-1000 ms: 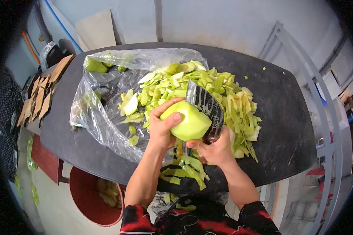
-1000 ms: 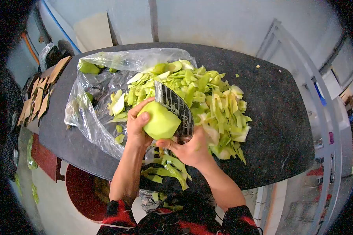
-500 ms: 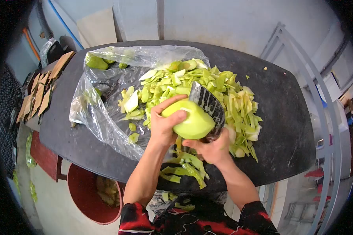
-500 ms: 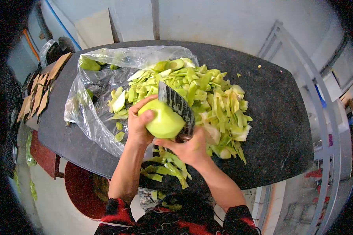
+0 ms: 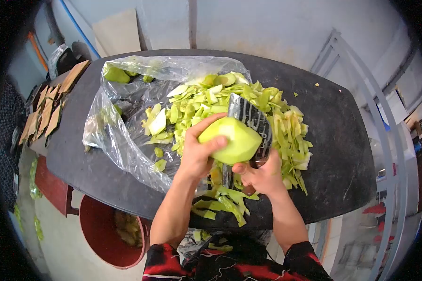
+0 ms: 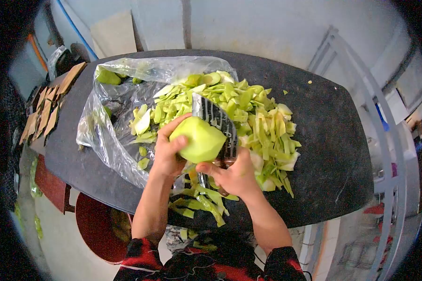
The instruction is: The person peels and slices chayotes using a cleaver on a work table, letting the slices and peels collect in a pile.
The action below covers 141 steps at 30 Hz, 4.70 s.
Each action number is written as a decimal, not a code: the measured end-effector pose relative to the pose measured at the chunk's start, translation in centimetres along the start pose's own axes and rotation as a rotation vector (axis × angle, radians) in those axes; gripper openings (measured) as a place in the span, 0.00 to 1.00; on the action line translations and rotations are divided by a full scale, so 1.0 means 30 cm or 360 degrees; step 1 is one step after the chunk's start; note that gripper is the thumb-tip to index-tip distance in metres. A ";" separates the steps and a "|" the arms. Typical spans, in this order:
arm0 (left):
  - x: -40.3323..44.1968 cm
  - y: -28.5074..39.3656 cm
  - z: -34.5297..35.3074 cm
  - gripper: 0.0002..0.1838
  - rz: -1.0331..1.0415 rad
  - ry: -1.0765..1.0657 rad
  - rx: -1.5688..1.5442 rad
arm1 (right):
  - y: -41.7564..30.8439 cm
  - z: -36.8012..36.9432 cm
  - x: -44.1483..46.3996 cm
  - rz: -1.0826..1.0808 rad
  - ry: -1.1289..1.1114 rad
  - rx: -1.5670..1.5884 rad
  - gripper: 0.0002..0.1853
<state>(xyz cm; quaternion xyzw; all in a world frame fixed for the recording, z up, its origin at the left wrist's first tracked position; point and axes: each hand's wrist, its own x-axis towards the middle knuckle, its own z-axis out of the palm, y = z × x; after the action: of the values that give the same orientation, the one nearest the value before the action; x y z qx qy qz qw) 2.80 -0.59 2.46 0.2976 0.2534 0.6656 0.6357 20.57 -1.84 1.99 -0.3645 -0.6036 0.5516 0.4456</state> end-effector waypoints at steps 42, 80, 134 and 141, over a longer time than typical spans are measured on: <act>-0.029 0.000 0.011 0.38 0.0163 -0.0158 0.0182 | -0.110 -0.004 -0.011 0.0116 -0.0081 -0.0027 0.23; -0.037 0.028 0.001 0.32 0.0094 -0.0187 0.0163 | -0.130 -0.035 -0.028 0.0127 -0.0189 -0.0193 0.22; -0.007 -0.034 -0.021 0.37 0.0213 -0.0370 -0.0150 | 0.011 0.053 -0.039 -0.1298 0.0363 -0.1424 0.16; -0.036 -0.006 0.030 0.55 0.0245 -0.0414 -0.0168 | -0.009 0.053 -0.037 -0.1443 0.0360 -0.1452 0.18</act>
<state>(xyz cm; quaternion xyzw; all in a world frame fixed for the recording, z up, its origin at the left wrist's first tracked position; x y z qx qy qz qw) 3.58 -1.69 2.87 0.3660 0.1102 0.6807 0.6249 19.46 -3.43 2.12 -0.2821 -0.8204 -0.0442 0.4954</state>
